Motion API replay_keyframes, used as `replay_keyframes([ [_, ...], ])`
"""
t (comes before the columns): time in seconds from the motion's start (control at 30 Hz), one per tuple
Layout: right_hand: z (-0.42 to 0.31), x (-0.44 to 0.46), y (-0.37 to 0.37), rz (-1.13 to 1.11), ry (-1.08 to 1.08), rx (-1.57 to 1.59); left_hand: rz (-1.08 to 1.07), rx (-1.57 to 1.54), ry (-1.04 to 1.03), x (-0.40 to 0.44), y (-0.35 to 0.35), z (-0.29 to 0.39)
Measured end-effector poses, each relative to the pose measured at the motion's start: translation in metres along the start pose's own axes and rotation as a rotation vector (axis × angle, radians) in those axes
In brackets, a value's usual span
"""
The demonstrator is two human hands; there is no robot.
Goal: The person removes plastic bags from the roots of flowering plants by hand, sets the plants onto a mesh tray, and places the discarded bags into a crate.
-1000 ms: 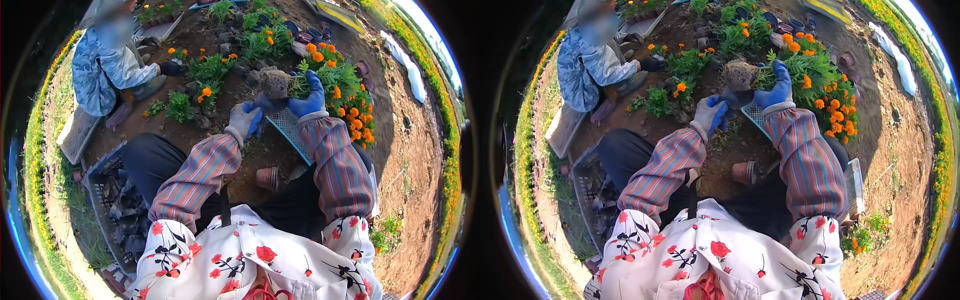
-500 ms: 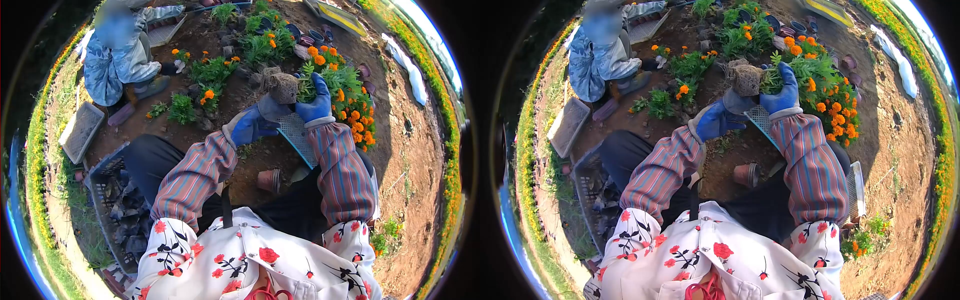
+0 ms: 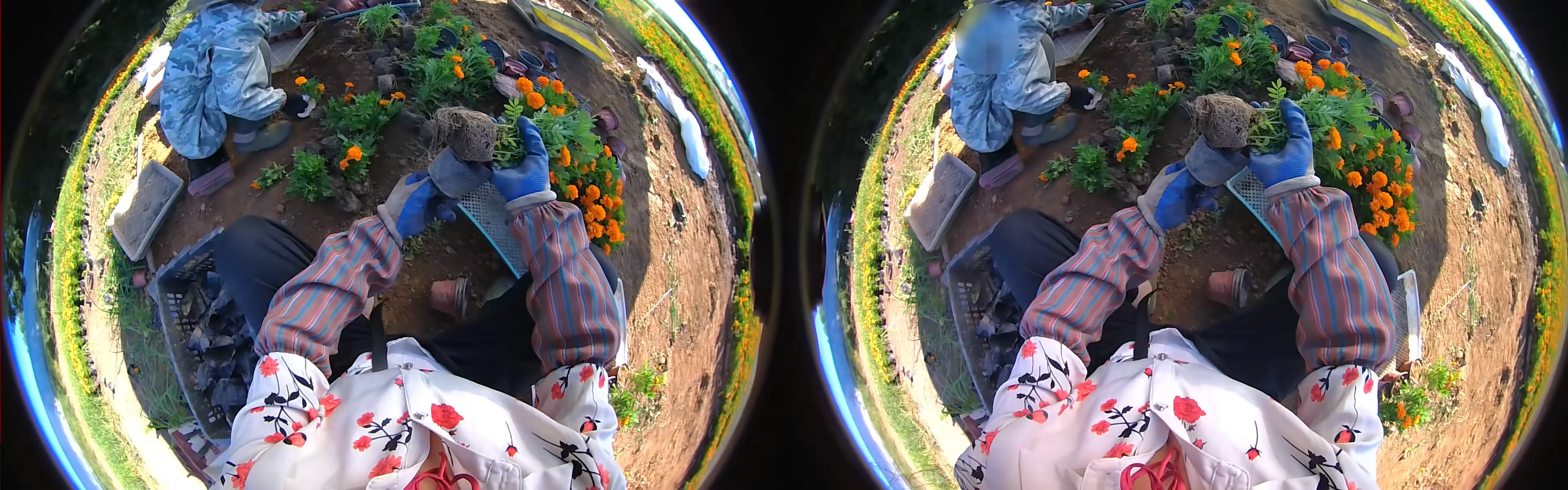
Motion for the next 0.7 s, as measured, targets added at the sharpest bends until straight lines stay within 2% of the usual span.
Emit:
replay_keyframes([
  [0.07, 0.000, -0.002, -0.002, -0.016, 0.019, -0.013, 0.220, 0.159, -0.003, -0.001, 0.008, 0.003],
  [0.1, 0.000, -0.003, -0.002, 0.027, -0.008, -0.007, 0.221, 0.158, -0.005, 0.000, 0.006, 0.008],
  [0.17, 0.001, -0.004, -0.004, 0.069, -0.039, -0.008, 0.405, 0.404, 0.055, 0.001, 0.017, 0.016],
  [0.2, -0.004, -0.004, -0.003, 0.113, 0.037, -0.005, 0.411, 0.400, 0.052, 0.001, 0.022, 0.022],
  [0.27, -0.013, 0.008, 0.010, 0.152, 0.105, -0.007, 0.445, 0.729, 0.032, -0.005, 0.039, 0.046],
  [0.33, -0.044, 0.026, 0.020, -0.176, 0.706, -0.756, 0.586, 0.848, 0.055, -0.024, 0.055, 0.089],
  [0.4, -0.051, 0.016, 0.016, -0.195, 0.822, -0.919, 0.651, 0.812, -0.080, -0.049, 0.083, 0.141],
  [0.47, -0.056, 0.041, 0.047, -0.083, 0.596, -0.769, 0.753, 0.856, -0.128, -0.093, 0.095, 0.196],
  [0.53, -0.047, 0.044, 0.057, -0.097, 0.653, -1.085, 0.870, 0.954, -0.131, -0.148, 0.121, 0.244],
  [0.6, -0.023, 0.048, 0.063, -0.154, 0.740, -1.447, 0.995, 1.391, -0.087, -0.221, 0.130, 0.284],
  [0.63, -0.018, 0.062, 0.074, -0.188, 0.709, -1.443, 1.064, 1.687, 0.090, -0.258, 0.139, 0.291],
  [0.67, -0.015, 0.084, 0.094, -0.190, 0.550, -1.293, 1.104, 1.971, 0.290, -0.292, 0.145, 0.292],
  [0.7, -0.006, 0.097, 0.108, -0.184, 0.398, -1.148, 1.110, 2.126, 0.444, -0.322, 0.148, 0.283],
])
Point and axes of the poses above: each hand's wrist, its own x-axis towards the middle knuckle, its own y-axis out of the back of the hand, z = x × y, the point moved 6 cm from there along x, towards the middle knuckle, and after that the axes turned 8 degrees about z, right-handed, at the moved point
